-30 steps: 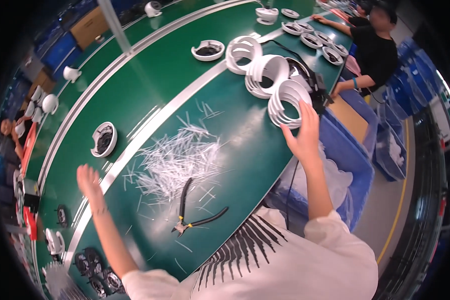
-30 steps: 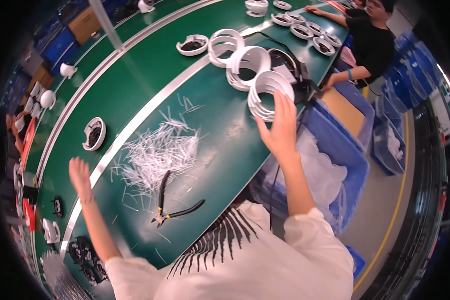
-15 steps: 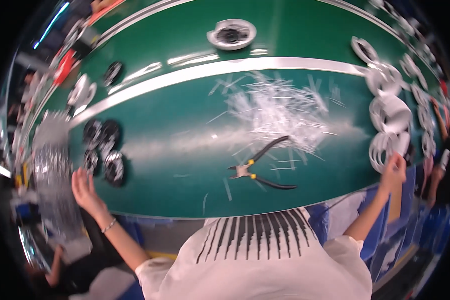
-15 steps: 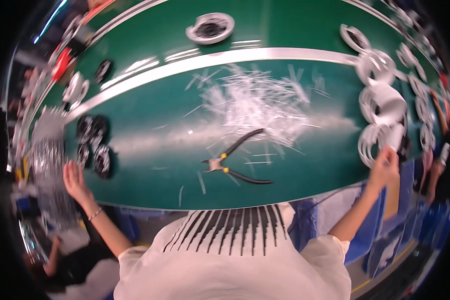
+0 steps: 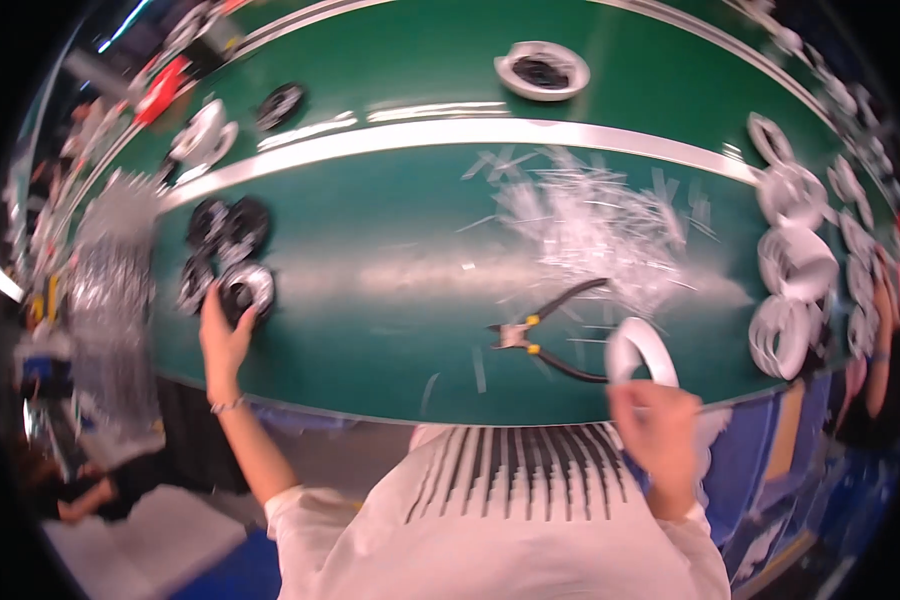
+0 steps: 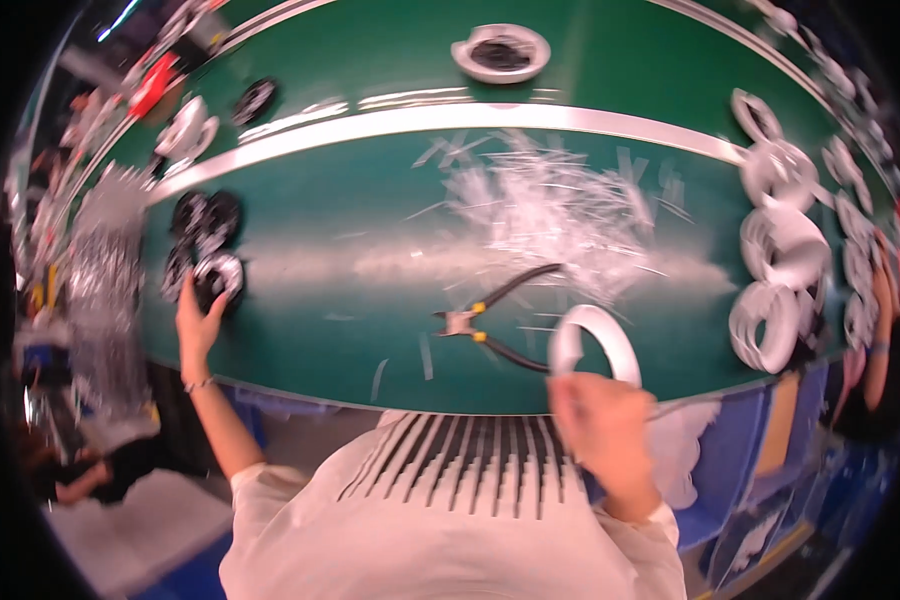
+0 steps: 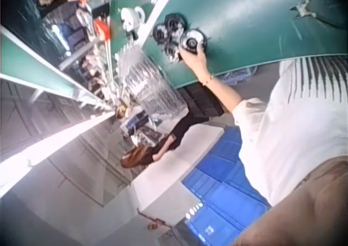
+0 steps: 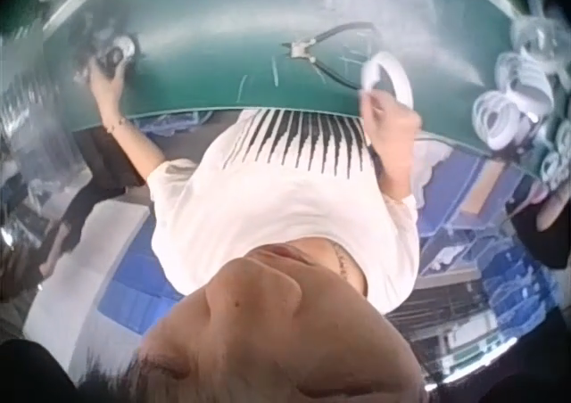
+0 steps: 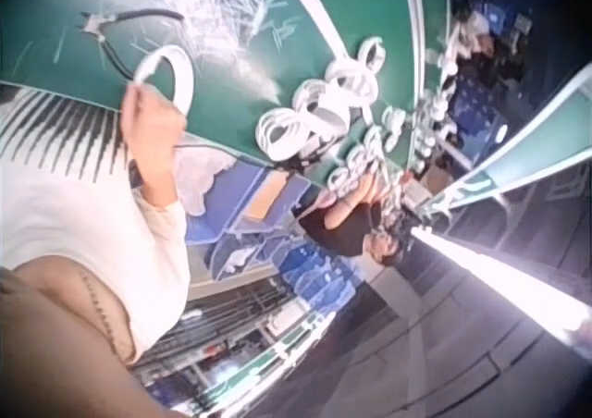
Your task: Assemble components of security cameras on an industrial production line.
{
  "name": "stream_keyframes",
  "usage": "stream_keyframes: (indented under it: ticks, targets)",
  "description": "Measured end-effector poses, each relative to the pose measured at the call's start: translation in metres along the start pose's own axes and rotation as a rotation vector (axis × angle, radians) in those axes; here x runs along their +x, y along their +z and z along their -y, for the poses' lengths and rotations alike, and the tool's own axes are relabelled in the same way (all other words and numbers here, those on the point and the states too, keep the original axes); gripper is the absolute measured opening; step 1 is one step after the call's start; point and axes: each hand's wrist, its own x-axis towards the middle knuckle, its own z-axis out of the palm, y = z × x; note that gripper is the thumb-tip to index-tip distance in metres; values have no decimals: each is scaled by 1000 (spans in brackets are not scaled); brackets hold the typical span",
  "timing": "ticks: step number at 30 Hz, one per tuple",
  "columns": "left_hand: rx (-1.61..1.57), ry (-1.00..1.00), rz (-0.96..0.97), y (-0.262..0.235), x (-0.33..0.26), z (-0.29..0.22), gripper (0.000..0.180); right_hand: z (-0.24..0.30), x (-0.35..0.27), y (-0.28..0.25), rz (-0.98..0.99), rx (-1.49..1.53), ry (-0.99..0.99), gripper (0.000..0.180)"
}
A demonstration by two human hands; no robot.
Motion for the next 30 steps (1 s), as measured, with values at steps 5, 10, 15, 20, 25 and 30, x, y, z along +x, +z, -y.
stream_keyframes:
  ticks: [5,10,15,20,25,30]
  targets:
    - [-51,-21,20,-2,-5,-7,60,11,8,35,123,46,-2,16]
    - [-107,-225,2,1,15,29,50,-3,18,7,175,84,-133,58]
    - [-463,-222,325,28,59,46,43,-25,42,-15,710,-75,-295,108]
    - [-579,-133,303,32,64,-13,21,-34,42,-9,690,-103,-332,103]
    - [-1220,-232,206,30,32,-86,28,-32,49,-7,326,328,-327,108]
    - [-1547,-60,345,67,-20,-253,28,-14,56,21,-196,1096,-107,114]
